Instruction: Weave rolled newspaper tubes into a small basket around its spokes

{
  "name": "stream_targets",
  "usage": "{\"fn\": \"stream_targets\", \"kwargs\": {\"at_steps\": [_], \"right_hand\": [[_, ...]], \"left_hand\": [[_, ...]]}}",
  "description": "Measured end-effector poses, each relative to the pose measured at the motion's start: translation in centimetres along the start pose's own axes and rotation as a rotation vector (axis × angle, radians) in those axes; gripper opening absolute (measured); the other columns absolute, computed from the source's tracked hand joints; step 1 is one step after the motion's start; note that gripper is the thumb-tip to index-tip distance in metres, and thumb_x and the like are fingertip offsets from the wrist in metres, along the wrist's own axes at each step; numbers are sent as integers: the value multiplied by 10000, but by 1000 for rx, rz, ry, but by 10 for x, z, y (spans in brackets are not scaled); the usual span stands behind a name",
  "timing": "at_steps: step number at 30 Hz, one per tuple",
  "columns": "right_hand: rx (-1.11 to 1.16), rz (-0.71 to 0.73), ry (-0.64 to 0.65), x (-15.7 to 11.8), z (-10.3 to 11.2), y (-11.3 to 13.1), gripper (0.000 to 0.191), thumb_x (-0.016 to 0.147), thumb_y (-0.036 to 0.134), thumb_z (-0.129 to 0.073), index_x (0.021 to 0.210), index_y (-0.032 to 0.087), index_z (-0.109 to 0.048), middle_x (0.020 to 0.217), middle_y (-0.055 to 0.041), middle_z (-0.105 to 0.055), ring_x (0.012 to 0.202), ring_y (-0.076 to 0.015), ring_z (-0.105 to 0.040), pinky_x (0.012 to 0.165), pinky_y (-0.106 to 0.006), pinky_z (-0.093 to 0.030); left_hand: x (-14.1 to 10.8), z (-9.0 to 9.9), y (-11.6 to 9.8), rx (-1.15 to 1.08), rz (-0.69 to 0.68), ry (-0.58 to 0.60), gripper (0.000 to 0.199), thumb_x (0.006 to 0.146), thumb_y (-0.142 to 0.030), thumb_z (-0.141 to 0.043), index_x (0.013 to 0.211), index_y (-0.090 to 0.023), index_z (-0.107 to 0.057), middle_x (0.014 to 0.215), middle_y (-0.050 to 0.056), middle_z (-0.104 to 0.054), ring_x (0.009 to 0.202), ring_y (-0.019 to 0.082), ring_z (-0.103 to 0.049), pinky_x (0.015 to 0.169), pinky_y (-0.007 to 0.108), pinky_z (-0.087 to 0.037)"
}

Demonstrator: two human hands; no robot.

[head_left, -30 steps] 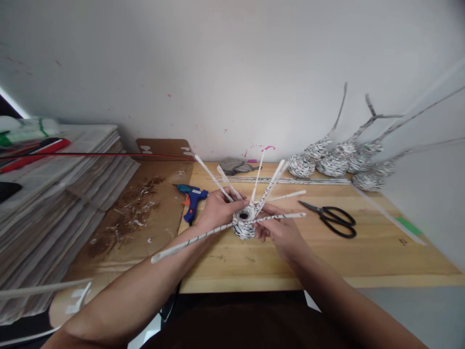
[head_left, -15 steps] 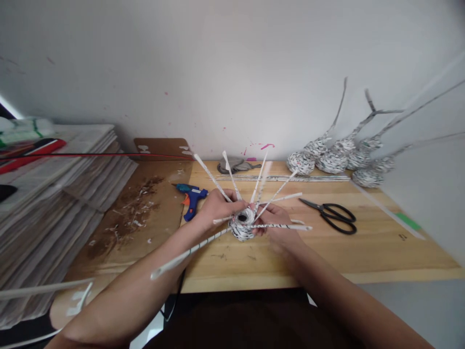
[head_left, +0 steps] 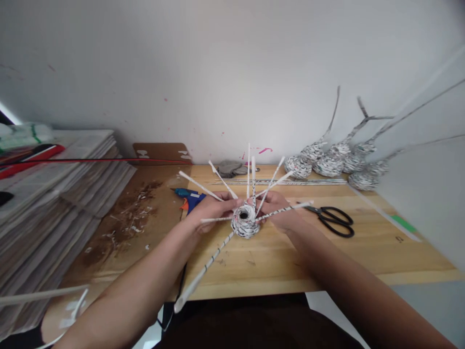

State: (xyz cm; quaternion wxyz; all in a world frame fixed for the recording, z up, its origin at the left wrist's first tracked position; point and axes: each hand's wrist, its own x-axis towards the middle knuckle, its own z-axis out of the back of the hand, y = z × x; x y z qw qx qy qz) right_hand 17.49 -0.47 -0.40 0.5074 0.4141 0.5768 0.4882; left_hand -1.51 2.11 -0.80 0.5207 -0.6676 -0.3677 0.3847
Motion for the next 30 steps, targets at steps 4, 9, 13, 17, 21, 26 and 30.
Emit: {"fn": "stream_targets", "kwargs": {"at_steps": [4,9,13,17,21,26,30], "right_hand": [[-16,2,34,17,8,4,288,624,413,-797,646,154,-673,492,21,-620,386,-91,-528,365,-180,-349],[-18,6,62,26,7,-1,265,632,393,-798,647,158,-675,491,14,-630,385,-97,-531,368,-190,-366],[-2,-49,81,26,6,-9,246,643,391,-798,665,169,-694,507,6,-640,400,-108,-548,375,-200,-371],[-5,-105,74,24,3,-8,205,675,360,-778,721,169,-718,525,3,-649,416,-115,-560,398,-213,-395],[15,-104,89,22,-1,-7,178,679,322,-772,705,160,-702,541,6,-652,428,-110,-563,409,-206,-406],[23,-52,74,25,0,-17,174,684,309,-779,746,168,-697,576,5,-679,422,-110,-577,400,-200,-415],[45,-63,78,22,-2,-15,195,671,312,-789,760,170,-689,595,9,-683,438,-110,-585,417,-202,-446]], "left_hand": [[1,19,-13,-10,13,239,372,619,-240,-879,959,-151,-757,950,92,-755,881,199,-698,843,316,-535],[7,39,-15,-32,76,271,342,687,-228,-835,1009,-163,-742,978,86,-763,873,200,-716,840,347,-562],[10,43,-11,2,71,275,433,663,-144,-822,1084,-205,-747,1020,88,-771,893,214,-724,795,322,-576],[11,36,-7,37,98,143,390,630,-196,-849,1011,-204,-767,890,69,-772,716,165,-694,589,240,-524],[9,26,-6,53,67,60,316,619,-283,-869,876,-152,-740,749,41,-732,590,111,-620,535,218,-458],[5,18,-11,315,-54,-91,256,610,-287,-849,725,-129,-684,633,27,-682,539,126,-590,510,239,-440],[2,15,-14,346,-43,-130,225,636,-276,-828,742,-128,-696,657,34,-696,550,127,-601,517,237,-448]]}}
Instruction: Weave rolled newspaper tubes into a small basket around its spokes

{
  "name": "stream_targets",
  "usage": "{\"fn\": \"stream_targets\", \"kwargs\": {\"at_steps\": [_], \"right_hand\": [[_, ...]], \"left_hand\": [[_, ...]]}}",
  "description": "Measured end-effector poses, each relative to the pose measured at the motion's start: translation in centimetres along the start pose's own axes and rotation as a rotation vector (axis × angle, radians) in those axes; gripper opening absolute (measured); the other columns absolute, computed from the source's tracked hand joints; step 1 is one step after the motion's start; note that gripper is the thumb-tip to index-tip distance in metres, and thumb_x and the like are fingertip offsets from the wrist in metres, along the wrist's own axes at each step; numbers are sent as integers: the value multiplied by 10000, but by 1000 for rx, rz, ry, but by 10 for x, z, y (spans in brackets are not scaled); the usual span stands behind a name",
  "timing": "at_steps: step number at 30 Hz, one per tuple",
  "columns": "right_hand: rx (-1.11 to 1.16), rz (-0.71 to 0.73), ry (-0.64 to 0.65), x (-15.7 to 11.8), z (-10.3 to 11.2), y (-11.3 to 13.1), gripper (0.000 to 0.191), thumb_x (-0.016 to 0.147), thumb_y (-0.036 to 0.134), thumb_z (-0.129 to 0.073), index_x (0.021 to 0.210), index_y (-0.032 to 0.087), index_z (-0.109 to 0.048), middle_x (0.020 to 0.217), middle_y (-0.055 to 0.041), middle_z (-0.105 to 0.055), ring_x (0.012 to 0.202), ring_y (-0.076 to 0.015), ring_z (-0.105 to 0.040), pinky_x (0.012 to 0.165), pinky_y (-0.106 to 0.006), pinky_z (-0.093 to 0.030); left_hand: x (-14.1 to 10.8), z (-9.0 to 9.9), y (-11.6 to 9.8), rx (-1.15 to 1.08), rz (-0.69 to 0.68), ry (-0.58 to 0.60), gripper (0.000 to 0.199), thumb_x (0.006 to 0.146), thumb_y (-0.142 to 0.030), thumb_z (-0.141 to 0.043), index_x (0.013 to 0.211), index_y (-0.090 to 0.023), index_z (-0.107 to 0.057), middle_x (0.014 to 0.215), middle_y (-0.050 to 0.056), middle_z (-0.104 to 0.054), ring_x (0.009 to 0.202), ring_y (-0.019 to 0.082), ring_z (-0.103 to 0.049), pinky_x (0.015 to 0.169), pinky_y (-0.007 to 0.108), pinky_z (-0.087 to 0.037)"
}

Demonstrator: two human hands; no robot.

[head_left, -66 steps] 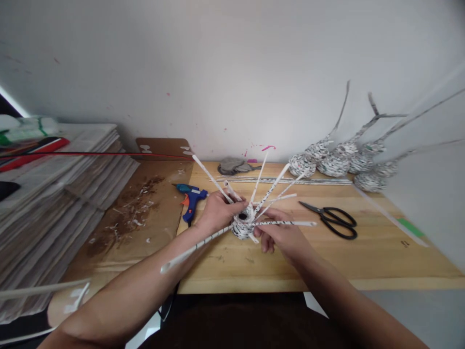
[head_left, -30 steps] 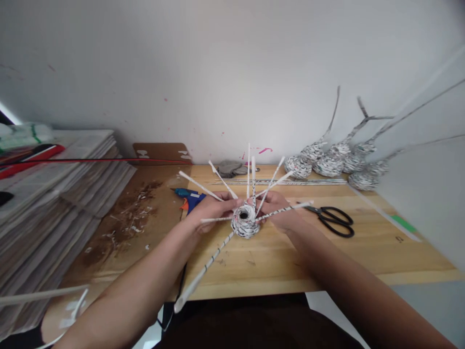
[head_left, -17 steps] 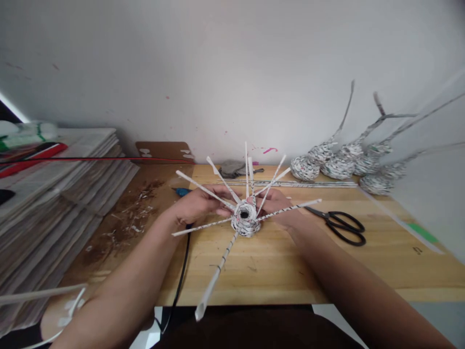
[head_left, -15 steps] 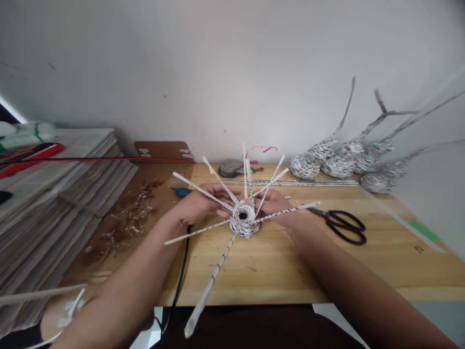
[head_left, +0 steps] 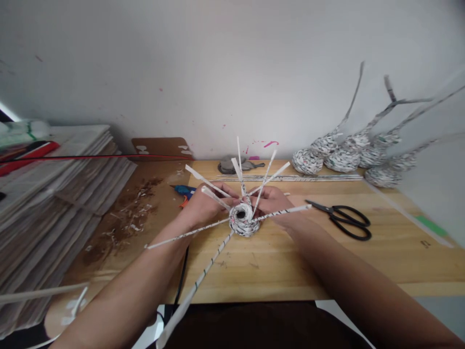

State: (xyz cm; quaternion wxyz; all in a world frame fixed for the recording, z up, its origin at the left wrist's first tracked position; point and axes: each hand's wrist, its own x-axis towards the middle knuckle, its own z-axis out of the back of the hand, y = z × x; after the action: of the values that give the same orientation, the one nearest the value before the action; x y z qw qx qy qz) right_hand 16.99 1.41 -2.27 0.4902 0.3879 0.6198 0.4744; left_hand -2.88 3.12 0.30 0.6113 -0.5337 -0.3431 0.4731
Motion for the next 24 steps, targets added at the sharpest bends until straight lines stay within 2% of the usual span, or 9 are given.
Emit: {"fn": "stream_targets", "kwargs": {"at_steps": [4,8,11,16,24], "right_hand": [[95,-56,-35,-7,-9,11,248,590,300,-831,723,191,-652,537,36,-634,433,-117,-563,427,-223,-476],[198,-104,-120,-8,-16,14,255,542,250,-838,703,190,-648,482,51,-588,407,-116,-519,389,-222,-438],[217,-85,-162,-6,-17,10,239,534,231,-831,708,193,-672,501,48,-597,429,-120,-527,395,-225,-435],[237,-62,-166,-4,-16,7,180,525,199,-833,629,200,-686,497,25,-603,416,-121,-514,375,-233,-404],[150,26,-218,-3,-14,5,208,518,273,-859,599,202,-681,464,35,-590,400,-118,-506,364,-228,-397]], "left_hand": [[1,-2,3,-133,26,79,238,628,-256,-848,770,-131,-705,690,33,-711,571,115,-617,531,223,-462],[4,-8,8,-273,123,80,269,590,-258,-870,752,-137,-693,574,-8,-643,411,59,-468,401,193,-312],[3,-13,9,-322,181,61,260,558,-249,-878,683,-129,-684,522,-12,-599,389,54,-434,390,198,-274],[0,-15,3,-252,172,83,190,618,-251,-824,646,-106,-705,534,6,-594,397,46,-412,396,203,-238],[6,-11,-1,-32,161,81,166,623,-266,-806,668,-126,-728,516,16,-612,398,72,-417,396,218,-242]]}}
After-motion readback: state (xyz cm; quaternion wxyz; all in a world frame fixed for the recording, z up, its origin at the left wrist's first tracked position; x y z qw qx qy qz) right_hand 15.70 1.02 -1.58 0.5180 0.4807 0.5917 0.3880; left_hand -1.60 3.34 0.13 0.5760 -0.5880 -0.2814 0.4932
